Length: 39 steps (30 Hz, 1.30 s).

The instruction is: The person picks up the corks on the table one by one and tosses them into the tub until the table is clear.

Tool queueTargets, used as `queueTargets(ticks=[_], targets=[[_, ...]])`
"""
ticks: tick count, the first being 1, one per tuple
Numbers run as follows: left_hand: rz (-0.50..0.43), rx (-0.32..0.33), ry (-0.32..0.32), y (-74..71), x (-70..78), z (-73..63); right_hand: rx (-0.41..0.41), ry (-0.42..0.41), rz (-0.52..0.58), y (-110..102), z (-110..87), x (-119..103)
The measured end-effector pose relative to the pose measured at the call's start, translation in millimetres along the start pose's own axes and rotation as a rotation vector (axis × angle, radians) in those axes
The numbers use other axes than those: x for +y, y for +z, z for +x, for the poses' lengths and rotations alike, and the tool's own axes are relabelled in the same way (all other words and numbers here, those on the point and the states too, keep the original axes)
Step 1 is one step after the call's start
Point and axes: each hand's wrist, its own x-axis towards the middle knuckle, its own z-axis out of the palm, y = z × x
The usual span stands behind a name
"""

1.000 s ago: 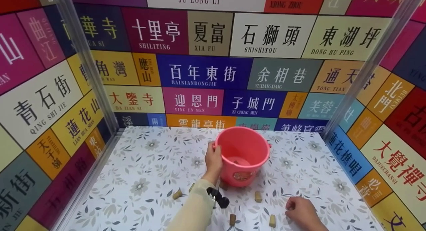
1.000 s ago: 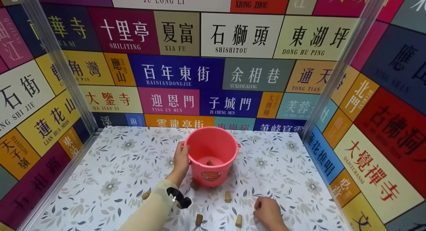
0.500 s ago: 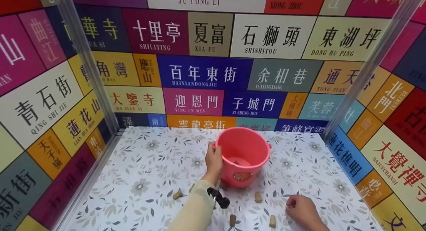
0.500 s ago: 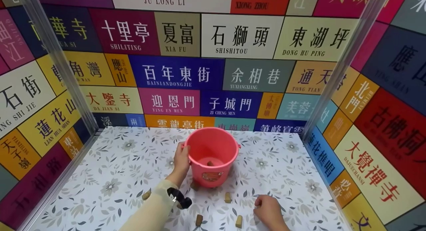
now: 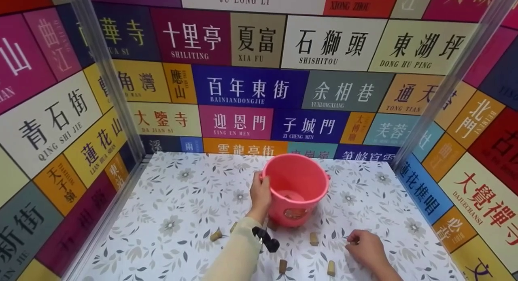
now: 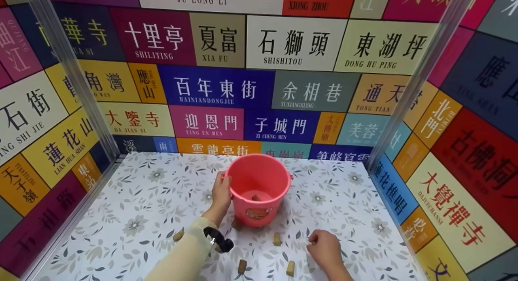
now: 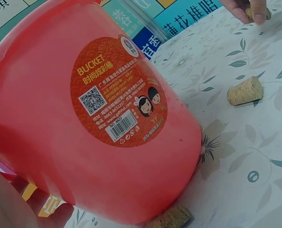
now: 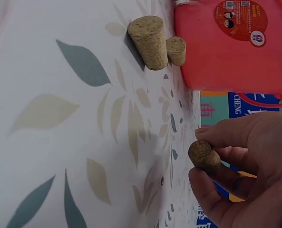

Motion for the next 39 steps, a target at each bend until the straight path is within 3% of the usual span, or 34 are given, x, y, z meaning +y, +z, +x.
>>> queueTargets(ticks=[12, 26, 39], targets=[[-0.018, -0.019, -0.018, 2.1, -0.1, 5.3, 0.111, -0.049, 0.051, -8, 3.3, -24], [-0.005, 0.016, -0.005, 1.1, 2.6, 4.2, 0.232, -0.110, 0.109, -13, 8.9, -62], [-0.021, -0.005, -0.013, 2.8, -2.9, 2.7, 0.317, -0.147, 0.142, -18, 11.4, -77]])
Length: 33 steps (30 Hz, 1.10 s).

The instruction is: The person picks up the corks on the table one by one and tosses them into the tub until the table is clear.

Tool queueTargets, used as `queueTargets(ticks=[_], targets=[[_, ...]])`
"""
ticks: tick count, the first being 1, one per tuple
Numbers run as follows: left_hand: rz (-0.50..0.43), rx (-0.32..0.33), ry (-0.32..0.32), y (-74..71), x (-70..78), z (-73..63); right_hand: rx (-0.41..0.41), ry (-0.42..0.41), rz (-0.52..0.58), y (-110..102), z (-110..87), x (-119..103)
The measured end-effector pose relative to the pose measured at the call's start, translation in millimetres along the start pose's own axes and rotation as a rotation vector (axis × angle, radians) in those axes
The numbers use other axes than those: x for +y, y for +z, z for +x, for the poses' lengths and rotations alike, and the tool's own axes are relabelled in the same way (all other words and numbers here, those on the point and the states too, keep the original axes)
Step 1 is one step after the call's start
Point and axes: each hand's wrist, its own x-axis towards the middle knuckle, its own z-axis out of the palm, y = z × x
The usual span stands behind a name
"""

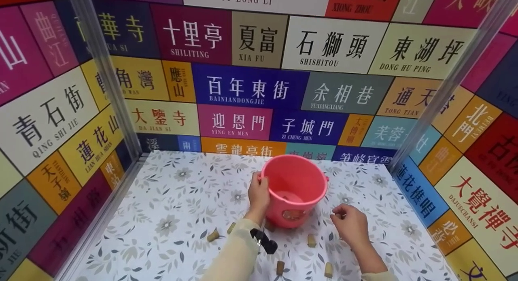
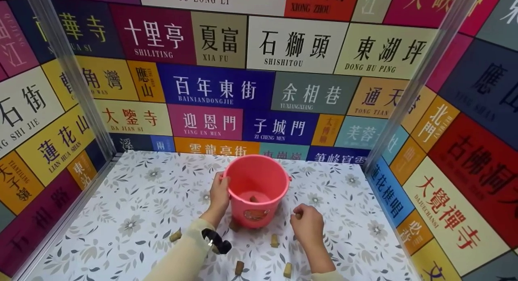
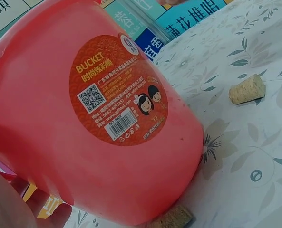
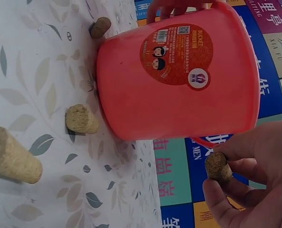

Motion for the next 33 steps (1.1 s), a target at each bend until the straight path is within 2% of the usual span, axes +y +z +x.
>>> queueTargets(ticks=[9, 16, 33], targets=[[0.027, 0.019, 0.029, -1.5, -2.5, -0.5, 0.048, 0.006, 0.003, -4, 9.5, -14], [-0.002, -0.016, -0.020, -0.7, 0.6, -2.3, 0.054, 0.008, 0.014, -14, 19.6, -20], [0.007, -0.004, 0.003, 0.0, 0.9, -1.0, 0.098, -0.042, 0.046, -21, 43.7, -46]])
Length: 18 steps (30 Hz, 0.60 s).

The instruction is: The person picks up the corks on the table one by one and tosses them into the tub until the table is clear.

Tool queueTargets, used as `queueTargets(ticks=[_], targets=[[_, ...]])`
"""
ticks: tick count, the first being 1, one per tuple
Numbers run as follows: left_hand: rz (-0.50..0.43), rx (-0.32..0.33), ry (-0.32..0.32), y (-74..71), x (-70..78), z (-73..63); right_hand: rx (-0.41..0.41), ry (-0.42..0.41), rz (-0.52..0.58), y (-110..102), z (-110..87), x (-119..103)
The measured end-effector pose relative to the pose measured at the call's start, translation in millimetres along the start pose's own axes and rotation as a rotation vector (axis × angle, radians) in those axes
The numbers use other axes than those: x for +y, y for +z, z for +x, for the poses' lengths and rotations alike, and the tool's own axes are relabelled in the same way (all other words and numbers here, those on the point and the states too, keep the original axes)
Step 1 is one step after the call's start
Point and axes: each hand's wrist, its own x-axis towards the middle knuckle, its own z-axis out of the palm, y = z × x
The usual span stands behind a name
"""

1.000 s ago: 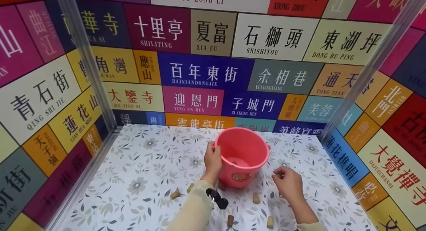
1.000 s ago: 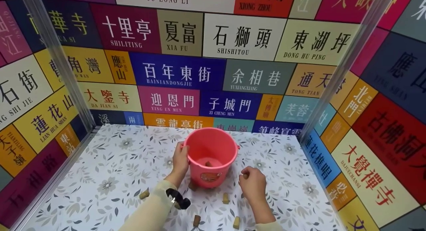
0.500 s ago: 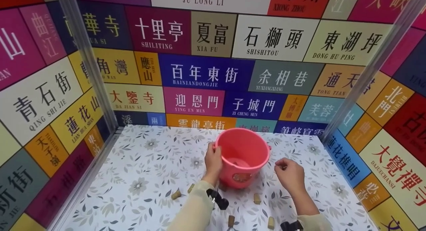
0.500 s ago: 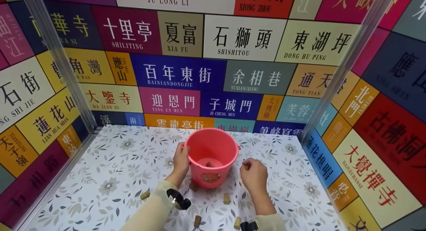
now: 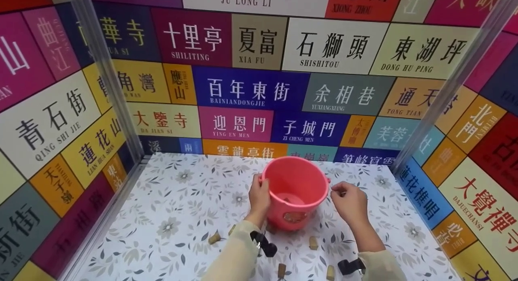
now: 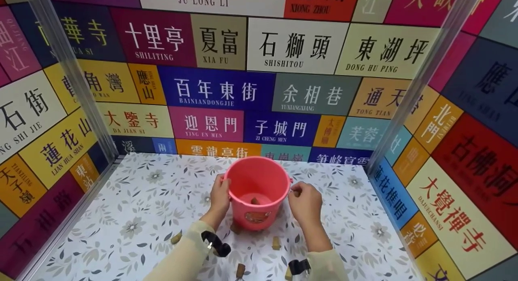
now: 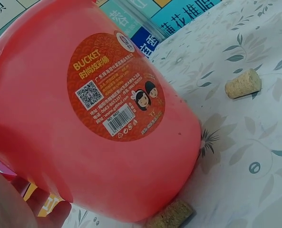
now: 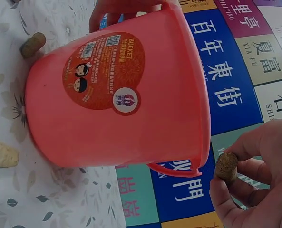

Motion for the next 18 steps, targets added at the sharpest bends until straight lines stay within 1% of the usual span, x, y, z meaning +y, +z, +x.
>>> queueTargets(ticks=[4, 9, 15, 18], targets=[[0.016, 0.018, 0.028, -0.2, 0.6, -0.6, -0.002, -0.017, 0.007, 2, 5.7, -6], [0.022, 0.034, 0.051, -0.6, 1.6, -0.9, -0.008, -0.012, 0.021, 5, 10.7, -13], [0.024, 0.036, 0.029, -1.5, 2.8, -0.4, -0.013, -0.008, 0.049, 12, 15.0, -22], [0.014, 0.017, 0.024, -0.5, 2.8, 0.4, -0.005, 0.001, 0.058, 14, 16.8, -27]])
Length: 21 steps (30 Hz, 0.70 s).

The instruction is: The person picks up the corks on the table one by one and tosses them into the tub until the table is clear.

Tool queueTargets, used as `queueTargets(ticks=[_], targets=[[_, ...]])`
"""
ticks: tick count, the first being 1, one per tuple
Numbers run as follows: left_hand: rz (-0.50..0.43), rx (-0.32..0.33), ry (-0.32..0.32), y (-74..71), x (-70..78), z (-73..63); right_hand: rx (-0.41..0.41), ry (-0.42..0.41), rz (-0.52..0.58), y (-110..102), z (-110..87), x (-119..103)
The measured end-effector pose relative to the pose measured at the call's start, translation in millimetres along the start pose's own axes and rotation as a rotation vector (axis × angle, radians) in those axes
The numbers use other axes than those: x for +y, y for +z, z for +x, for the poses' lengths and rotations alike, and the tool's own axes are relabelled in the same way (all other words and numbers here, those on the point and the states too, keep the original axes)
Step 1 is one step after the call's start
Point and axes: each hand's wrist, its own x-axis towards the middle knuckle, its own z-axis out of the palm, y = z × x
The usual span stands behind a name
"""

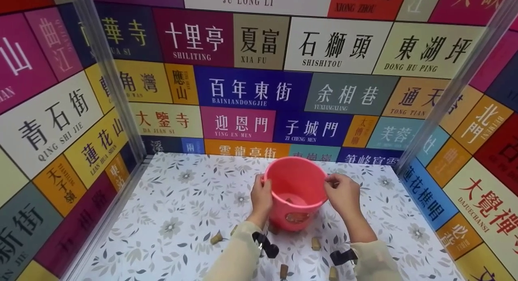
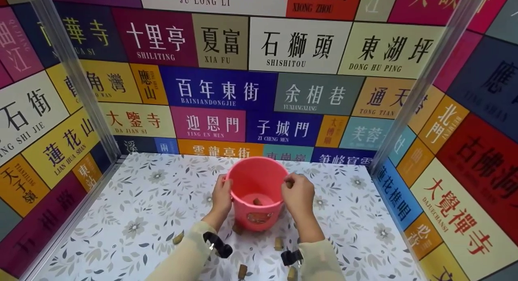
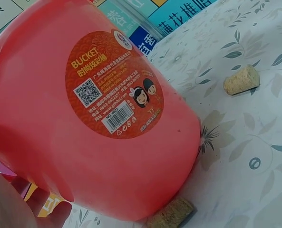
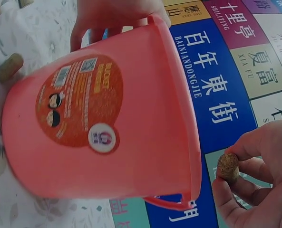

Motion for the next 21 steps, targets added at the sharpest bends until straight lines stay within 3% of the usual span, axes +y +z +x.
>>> queueTargets(ticks=[12, 21], targets=[[-0.012, 0.006, 0.013, -2.2, -3.7, 0.1, -0.014, 0.137, 0.097, 12, 4.7, -15], [-0.016, 0.017, 0.021, -0.7, -4.6, -0.7, -0.016, 0.132, 0.100, 14, 14.9, -20]])
